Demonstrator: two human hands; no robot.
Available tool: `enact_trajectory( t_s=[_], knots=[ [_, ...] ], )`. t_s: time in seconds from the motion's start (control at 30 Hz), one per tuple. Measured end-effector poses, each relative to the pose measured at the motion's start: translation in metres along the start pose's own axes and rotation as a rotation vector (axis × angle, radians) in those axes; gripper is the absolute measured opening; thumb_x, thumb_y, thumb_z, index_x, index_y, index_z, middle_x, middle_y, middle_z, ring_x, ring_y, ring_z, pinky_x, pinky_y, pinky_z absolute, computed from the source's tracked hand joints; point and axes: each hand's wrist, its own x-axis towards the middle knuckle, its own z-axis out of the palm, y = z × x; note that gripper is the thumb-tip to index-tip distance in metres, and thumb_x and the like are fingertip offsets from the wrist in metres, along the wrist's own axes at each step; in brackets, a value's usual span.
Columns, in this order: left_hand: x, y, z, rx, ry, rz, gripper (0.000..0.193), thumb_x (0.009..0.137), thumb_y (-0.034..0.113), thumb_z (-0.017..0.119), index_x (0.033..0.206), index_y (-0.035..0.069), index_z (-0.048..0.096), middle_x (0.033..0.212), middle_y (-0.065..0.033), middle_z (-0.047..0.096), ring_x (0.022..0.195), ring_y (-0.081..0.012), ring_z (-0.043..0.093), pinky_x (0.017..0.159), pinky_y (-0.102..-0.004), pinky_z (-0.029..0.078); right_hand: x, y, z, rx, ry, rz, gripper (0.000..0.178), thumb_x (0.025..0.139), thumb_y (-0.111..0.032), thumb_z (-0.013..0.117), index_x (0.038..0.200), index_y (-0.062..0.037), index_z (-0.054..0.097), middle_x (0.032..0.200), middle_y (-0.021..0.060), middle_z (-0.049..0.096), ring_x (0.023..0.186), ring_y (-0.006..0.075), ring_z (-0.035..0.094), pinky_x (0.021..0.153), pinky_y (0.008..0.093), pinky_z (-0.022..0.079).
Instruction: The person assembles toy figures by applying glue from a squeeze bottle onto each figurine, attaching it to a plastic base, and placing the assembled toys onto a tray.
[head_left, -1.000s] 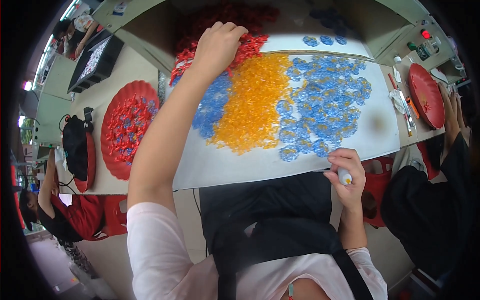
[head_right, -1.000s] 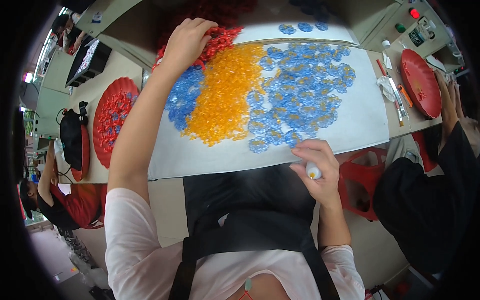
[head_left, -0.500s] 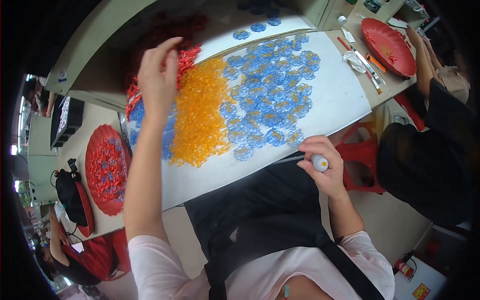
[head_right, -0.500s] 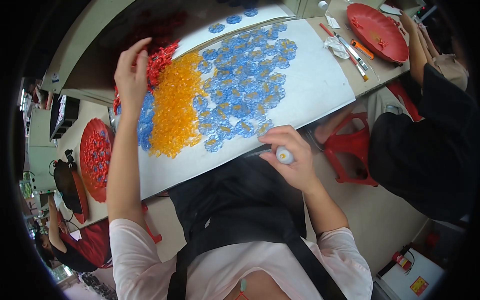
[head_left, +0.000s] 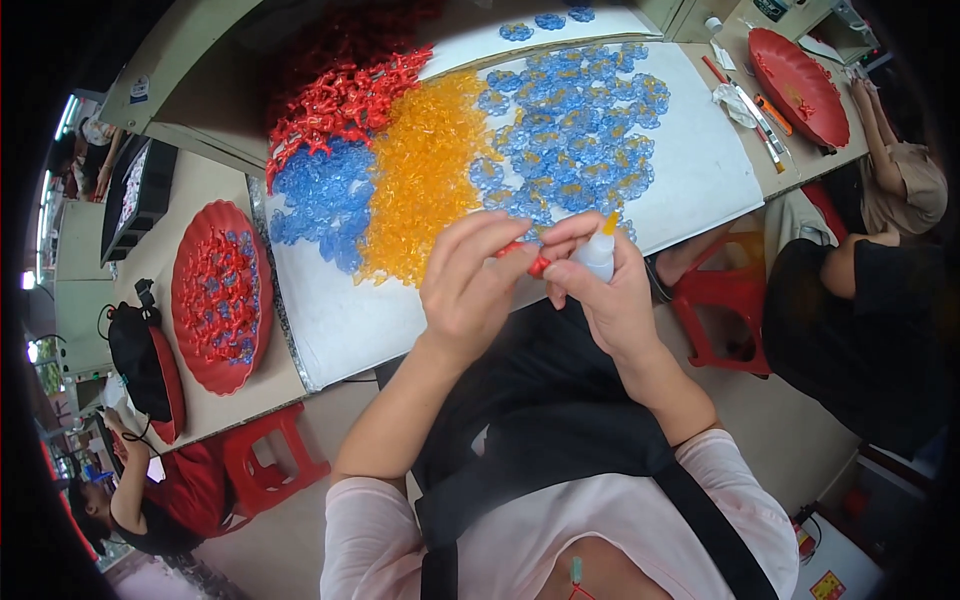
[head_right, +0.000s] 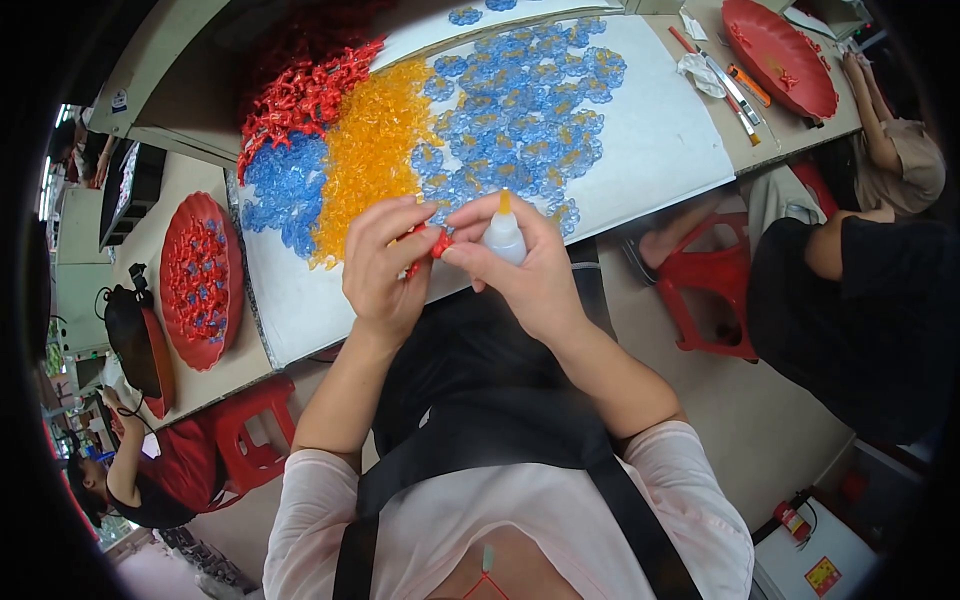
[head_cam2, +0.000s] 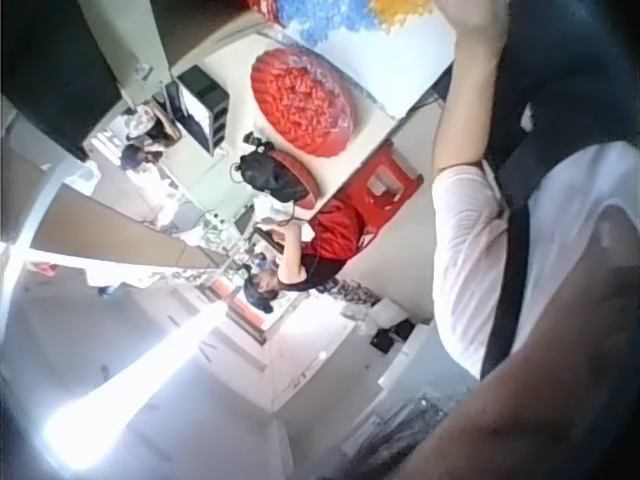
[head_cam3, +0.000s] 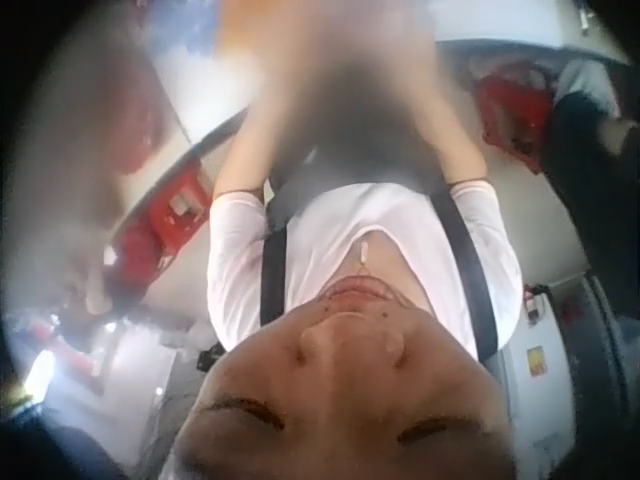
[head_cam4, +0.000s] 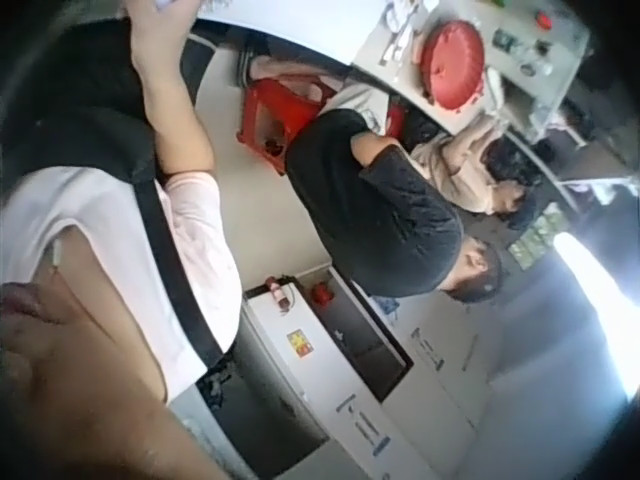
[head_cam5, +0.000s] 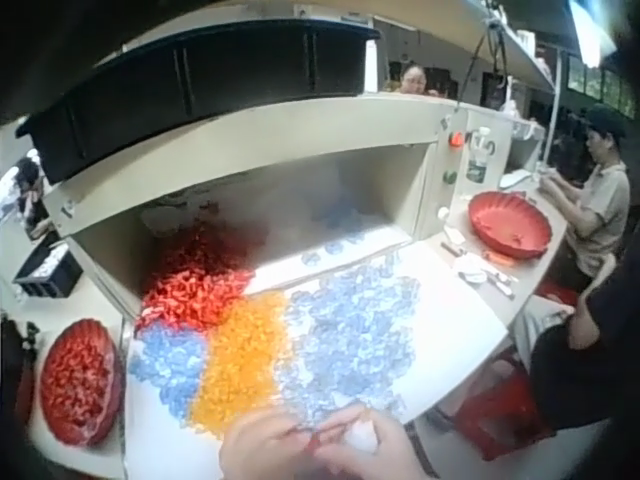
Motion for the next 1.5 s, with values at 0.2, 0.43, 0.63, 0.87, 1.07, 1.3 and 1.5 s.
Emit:
enact_trajectory(
  t_s=[0.2, 0.43, 0.63, 0.87, 1.07, 1.3, 1.5],
  knots=[
    [-0.012, 0.016, 0.000, -0.093, 0.149, -0.206, 0.027, 0.059, -0.007, 0.066, 0.083, 0.004, 0.060, 0.105, -0.0150, 0.053, 0.089, -0.0289, 0.056, 0.074, -0.0313, 0.048, -0.007, 0.004, -0.001, -0.105, -0.056, -0.004, 0.013, 0.072, 0.001, 0.063, 0.083, -0.0011, 0.056, 0.080, 0.0046, 0.058, 0.071, 0.0084, 0.054, 0.060, 0.0203, 0.043],
    [-0.016, 0.028, -0.023, -0.743, -0.140, -0.781, 0.050, 0.067, -0.007, 0.062, 0.113, 0.004, 0.045, 0.110, -0.0186, 0.049, 0.092, -0.0223, 0.056, 0.078, -0.0308, 0.047, -0.004, 0.005, -0.010, -0.571, -0.127, -0.392, 0.015, 0.069, 0.011, 0.059, 0.080, 0.0007, 0.057, 0.082, 0.0103, 0.058, 0.075, 0.0156, 0.056, 0.066, 0.0250, 0.045],
    [-0.020, 0.027, -0.024, -1.155, -0.040, -1.192, 0.043, 0.078, 0.002, 0.055, 0.116, -0.002, 0.037, 0.100, -0.0173, 0.055, 0.093, -0.0203, 0.054, 0.084, -0.0307, 0.042, -0.012, 0.002, -0.008, -0.762, -0.138, -0.502, 0.016, 0.067, 0.011, 0.060, 0.078, -0.0004, 0.058, 0.080, 0.0110, 0.058, 0.073, 0.0187, 0.057, 0.065, 0.0254, 0.045],
    [-0.026, 0.030, -0.019, -1.241, 0.000, -1.108, 0.022, 0.076, -0.002, 0.057, 0.097, 0.001, 0.050, 0.098, -0.0119, 0.056, 0.095, -0.0174, 0.053, 0.087, -0.0309, 0.040, -0.015, 0.000, -0.010, -0.779, -0.121, -0.551, 0.015, 0.066, 0.009, 0.062, 0.077, -0.0010, 0.058, 0.080, 0.0101, 0.058, 0.073, 0.0172, 0.057, 0.063, 0.0248, 0.044],
    [-0.030, 0.032, -0.018, -1.269, 0.028, -1.083, 0.023, 0.076, -0.002, 0.057, 0.097, 0.001, 0.050, 0.099, -0.0120, 0.055, 0.097, -0.0178, 0.052, 0.087, -0.0313, 0.040, -0.025, -0.001, -0.031, -0.477, -0.068, -0.394, 0.050, 0.062, 0.011, 0.046, 0.107, -0.0033, 0.028, 0.102, 0.0151, 0.039, 0.062, 0.0115, 0.047, 0.057, 0.0230, 0.041],
    [-0.032, 0.031, -0.019, -1.221, 0.045, -1.064, 0.024, 0.074, 0.002, 0.060, 0.095, 0.003, 0.049, 0.097, -0.0145, 0.056, 0.099, -0.0232, 0.051, 0.091, -0.0355, 0.037, -0.039, -0.014, -0.038, -0.398, -0.151, -0.254, 0.035, 0.074, -0.001, 0.045, 0.108, 0.0009, 0.036, 0.107, 0.0154, 0.036, 0.083, 0.0211, 0.053, 0.063, 0.0295, 0.049],
    [-0.030, 0.035, -0.021, -1.228, 0.070, -1.118, 0.025, 0.075, 0.002, 0.059, 0.097, 0.001, 0.047, 0.097, -0.0142, 0.055, 0.093, -0.0205, 0.054, 0.085, -0.0310, 0.040, -0.045, -0.022, -0.035, -0.453, -0.107, -0.261, 0.043, 0.076, -0.002, 0.054, 0.117, 0.0030, 0.041, 0.108, 0.0167, 0.038, 0.089, 0.0246, 0.054, 0.065, 0.0301, 0.052]
  ],
)
